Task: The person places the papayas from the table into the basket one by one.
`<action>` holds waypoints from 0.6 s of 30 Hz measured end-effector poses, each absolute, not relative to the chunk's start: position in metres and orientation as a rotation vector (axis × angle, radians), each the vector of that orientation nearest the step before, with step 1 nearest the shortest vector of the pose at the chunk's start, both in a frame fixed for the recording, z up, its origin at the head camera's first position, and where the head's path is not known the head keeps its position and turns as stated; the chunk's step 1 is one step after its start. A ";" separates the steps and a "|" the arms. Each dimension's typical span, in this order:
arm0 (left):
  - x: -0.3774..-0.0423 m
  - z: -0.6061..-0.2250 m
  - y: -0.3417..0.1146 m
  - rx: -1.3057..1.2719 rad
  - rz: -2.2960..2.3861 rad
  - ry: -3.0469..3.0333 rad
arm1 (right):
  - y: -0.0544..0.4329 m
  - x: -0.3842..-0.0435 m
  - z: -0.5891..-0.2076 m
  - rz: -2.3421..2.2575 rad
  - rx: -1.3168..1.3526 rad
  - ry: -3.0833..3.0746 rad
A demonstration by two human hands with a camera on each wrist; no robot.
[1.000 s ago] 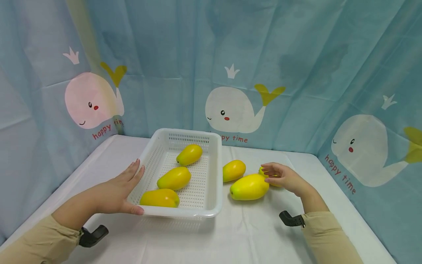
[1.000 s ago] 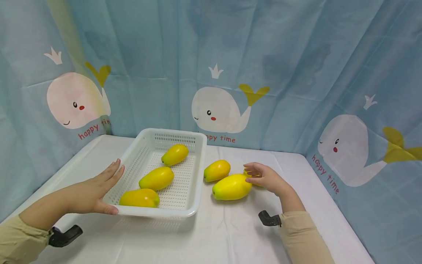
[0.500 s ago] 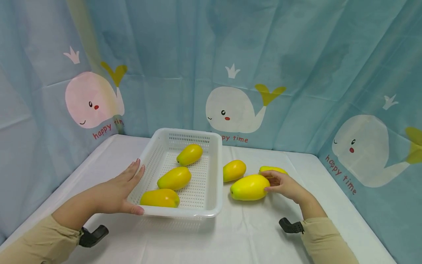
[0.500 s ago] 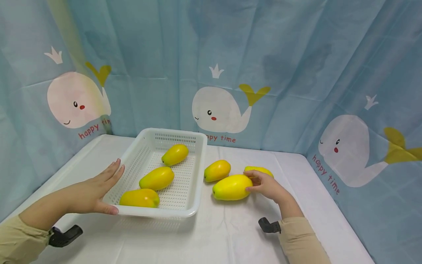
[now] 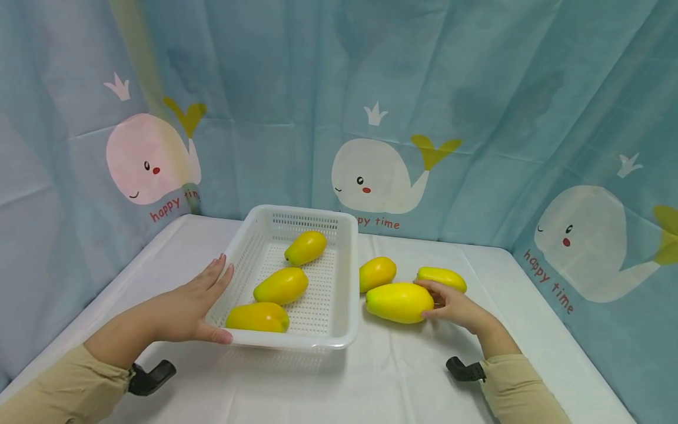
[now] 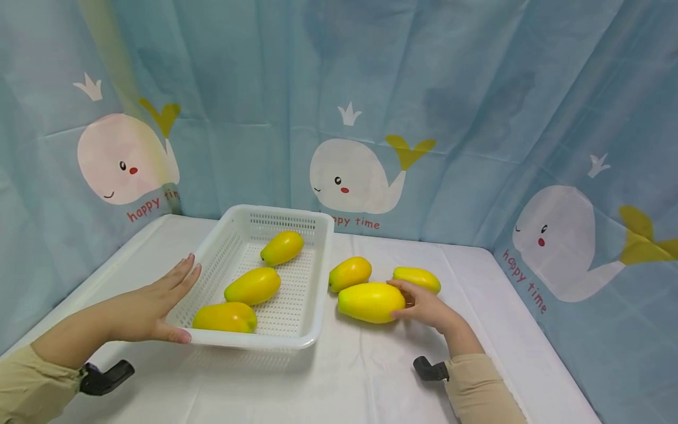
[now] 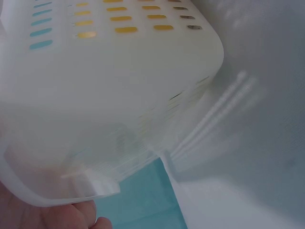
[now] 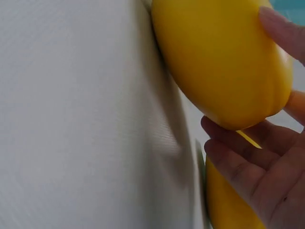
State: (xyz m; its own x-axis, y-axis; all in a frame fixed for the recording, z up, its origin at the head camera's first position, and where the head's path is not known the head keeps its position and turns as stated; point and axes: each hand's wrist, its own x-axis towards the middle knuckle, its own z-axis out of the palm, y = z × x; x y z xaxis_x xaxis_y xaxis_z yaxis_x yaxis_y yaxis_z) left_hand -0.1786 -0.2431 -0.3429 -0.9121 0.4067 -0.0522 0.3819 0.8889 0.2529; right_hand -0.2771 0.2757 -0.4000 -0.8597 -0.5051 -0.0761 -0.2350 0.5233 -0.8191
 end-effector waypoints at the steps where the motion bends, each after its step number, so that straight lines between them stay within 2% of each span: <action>1: -0.179 -0.343 -0.243 0.614 0.367 2.951 | 0.275 -0.277 -0.401 -1.259 -0.621 2.457; 18: -0.178 -0.342 -0.242 0.598 0.374 2.946 | 0.270 -0.272 -0.406 -1.282 -0.639 2.482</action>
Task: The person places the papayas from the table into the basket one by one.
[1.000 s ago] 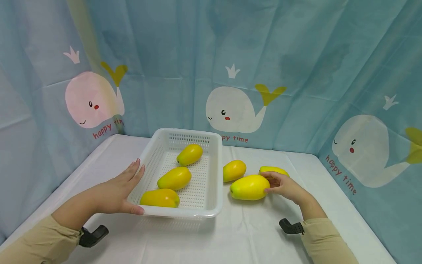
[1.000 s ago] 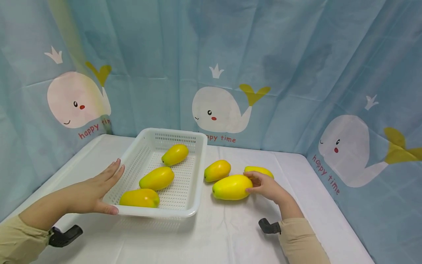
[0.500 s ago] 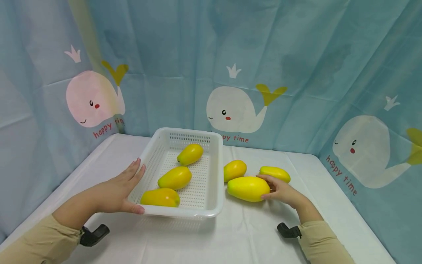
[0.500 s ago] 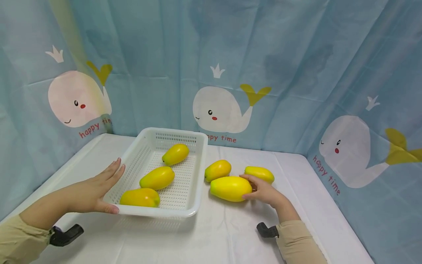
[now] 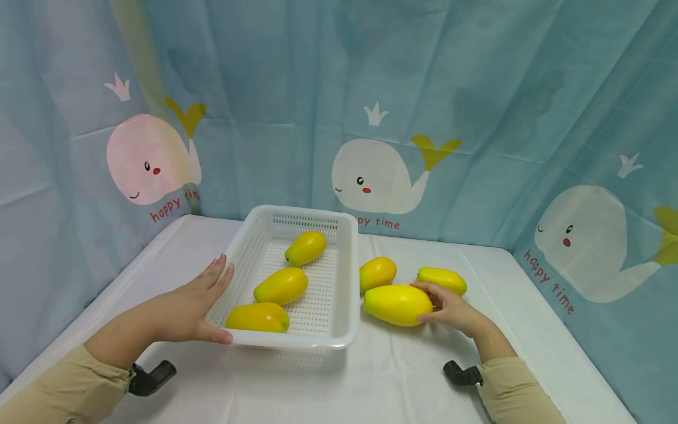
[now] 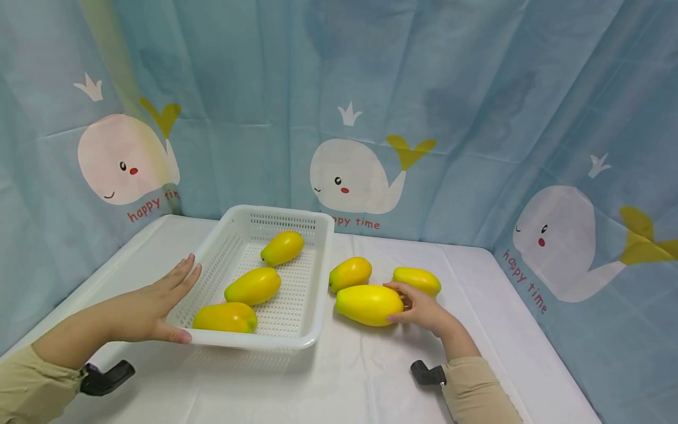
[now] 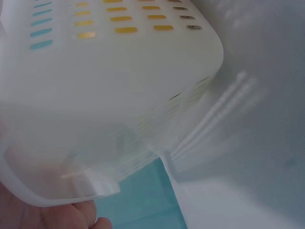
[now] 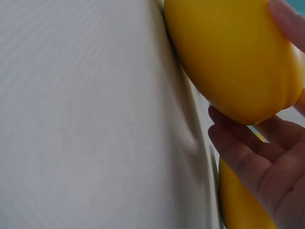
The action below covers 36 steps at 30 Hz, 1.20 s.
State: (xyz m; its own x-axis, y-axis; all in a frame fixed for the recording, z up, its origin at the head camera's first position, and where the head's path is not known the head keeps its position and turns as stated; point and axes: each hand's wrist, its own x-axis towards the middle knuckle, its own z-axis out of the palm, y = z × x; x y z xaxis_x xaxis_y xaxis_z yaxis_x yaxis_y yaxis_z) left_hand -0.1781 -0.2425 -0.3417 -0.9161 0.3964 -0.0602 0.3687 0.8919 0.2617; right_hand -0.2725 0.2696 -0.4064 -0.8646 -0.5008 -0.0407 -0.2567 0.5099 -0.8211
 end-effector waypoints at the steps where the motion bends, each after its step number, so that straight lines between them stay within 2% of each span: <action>1: -0.178 -0.342 -0.242 0.598 0.376 2.946 | 0.269 -0.272 -0.407 -1.285 -0.636 2.476; 36: -0.179 -0.344 -0.244 0.568 0.399 2.941 | 0.268 -0.270 -0.402 -1.395 -0.666 2.424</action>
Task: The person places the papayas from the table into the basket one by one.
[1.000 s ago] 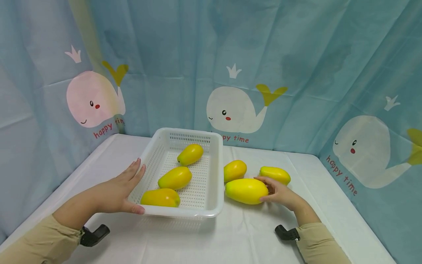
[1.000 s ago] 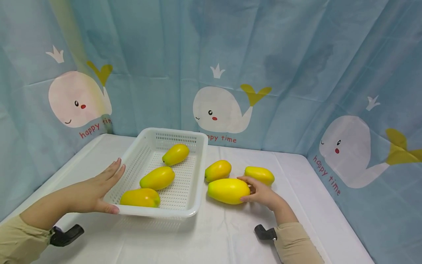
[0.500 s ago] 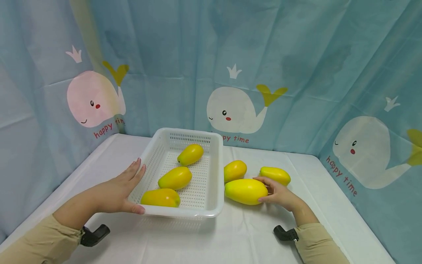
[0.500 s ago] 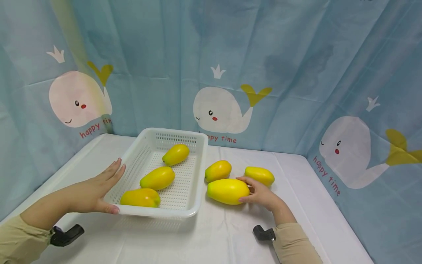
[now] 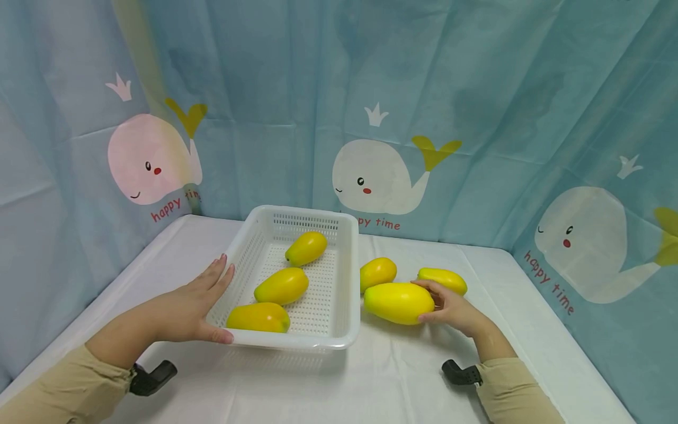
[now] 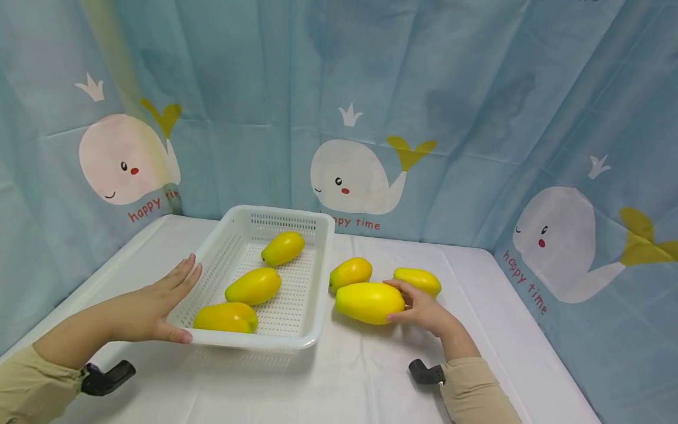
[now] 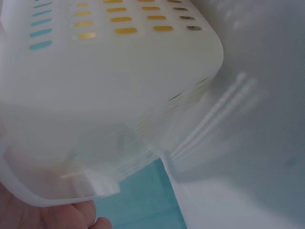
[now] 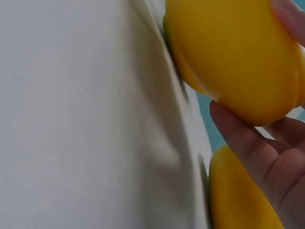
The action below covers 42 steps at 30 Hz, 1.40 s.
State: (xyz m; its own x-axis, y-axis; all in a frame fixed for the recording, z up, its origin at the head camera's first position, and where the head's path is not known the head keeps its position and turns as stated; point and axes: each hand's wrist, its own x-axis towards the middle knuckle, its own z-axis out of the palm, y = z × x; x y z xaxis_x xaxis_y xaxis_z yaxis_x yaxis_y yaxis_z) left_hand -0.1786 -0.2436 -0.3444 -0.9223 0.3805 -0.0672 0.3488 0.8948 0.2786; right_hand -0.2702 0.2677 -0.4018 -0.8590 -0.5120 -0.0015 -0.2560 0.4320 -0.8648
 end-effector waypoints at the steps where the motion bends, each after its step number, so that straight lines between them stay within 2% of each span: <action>1: -0.179 -0.345 -0.244 0.568 0.399 2.941 | 0.268 -0.270 -0.400 -1.414 -0.669 2.414; 12: -0.179 -0.343 -0.243 0.564 0.405 2.938 | 0.272 -0.274 -0.374 -1.505 -0.838 2.356; 42: -0.177 -0.343 -0.241 0.568 0.385 2.945 | 0.280 -0.277 -0.320 -1.429 -0.860 2.509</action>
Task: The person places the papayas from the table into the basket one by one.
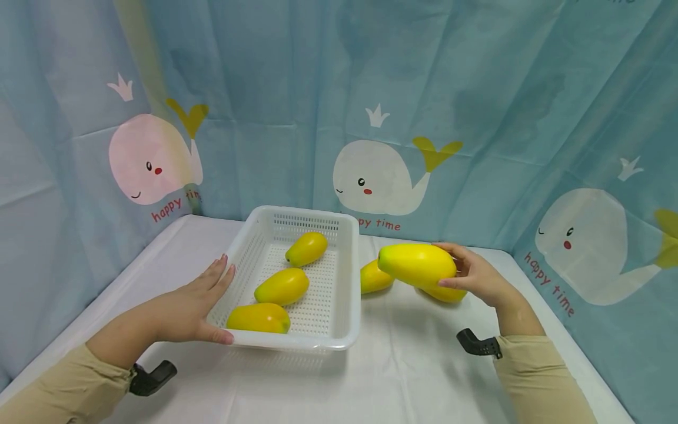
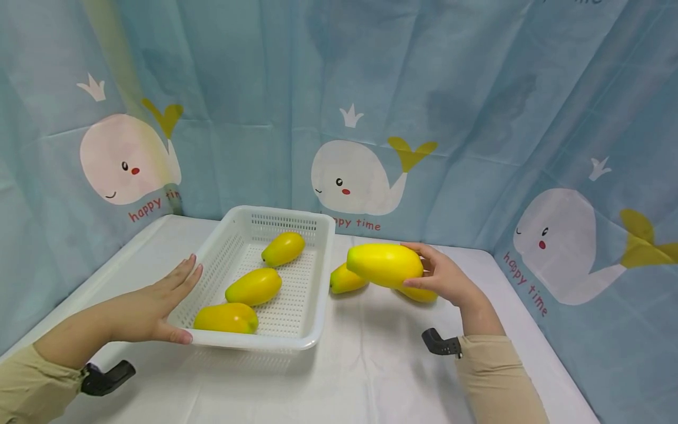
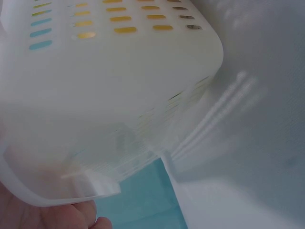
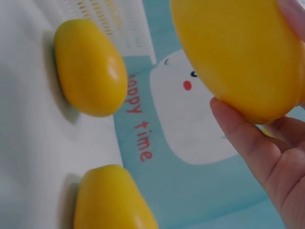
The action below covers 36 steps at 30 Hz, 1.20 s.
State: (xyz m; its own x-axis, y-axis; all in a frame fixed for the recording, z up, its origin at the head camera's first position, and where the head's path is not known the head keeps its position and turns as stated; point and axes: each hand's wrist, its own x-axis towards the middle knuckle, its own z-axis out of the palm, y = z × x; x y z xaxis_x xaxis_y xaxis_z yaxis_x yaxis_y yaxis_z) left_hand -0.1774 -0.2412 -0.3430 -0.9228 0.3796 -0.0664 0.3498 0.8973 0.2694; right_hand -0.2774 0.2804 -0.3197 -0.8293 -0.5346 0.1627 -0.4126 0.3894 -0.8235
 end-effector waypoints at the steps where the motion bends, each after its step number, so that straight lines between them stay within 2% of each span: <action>1: -0.177 -0.343 -0.241 0.569 0.386 2.945 | 0.280 -0.278 -0.319 -1.427 -0.861 2.511; 15: -0.177 -0.343 -0.242 0.564 0.389 2.946 | 0.263 -0.284 -0.302 -1.448 -0.975 2.452; 36: -0.178 -0.343 -0.243 0.584 0.386 2.952 | 0.194 -0.285 -0.281 -1.361 -1.146 2.306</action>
State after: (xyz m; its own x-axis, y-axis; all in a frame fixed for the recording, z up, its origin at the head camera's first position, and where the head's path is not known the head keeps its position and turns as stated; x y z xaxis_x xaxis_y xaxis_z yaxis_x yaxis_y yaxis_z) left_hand -0.1778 -0.2426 -0.3433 -0.9203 0.3872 -0.0557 0.3598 0.8938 0.2676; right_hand -0.2853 0.1936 -0.2807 -0.6683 -0.7209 0.1833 -0.5087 0.2632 -0.8198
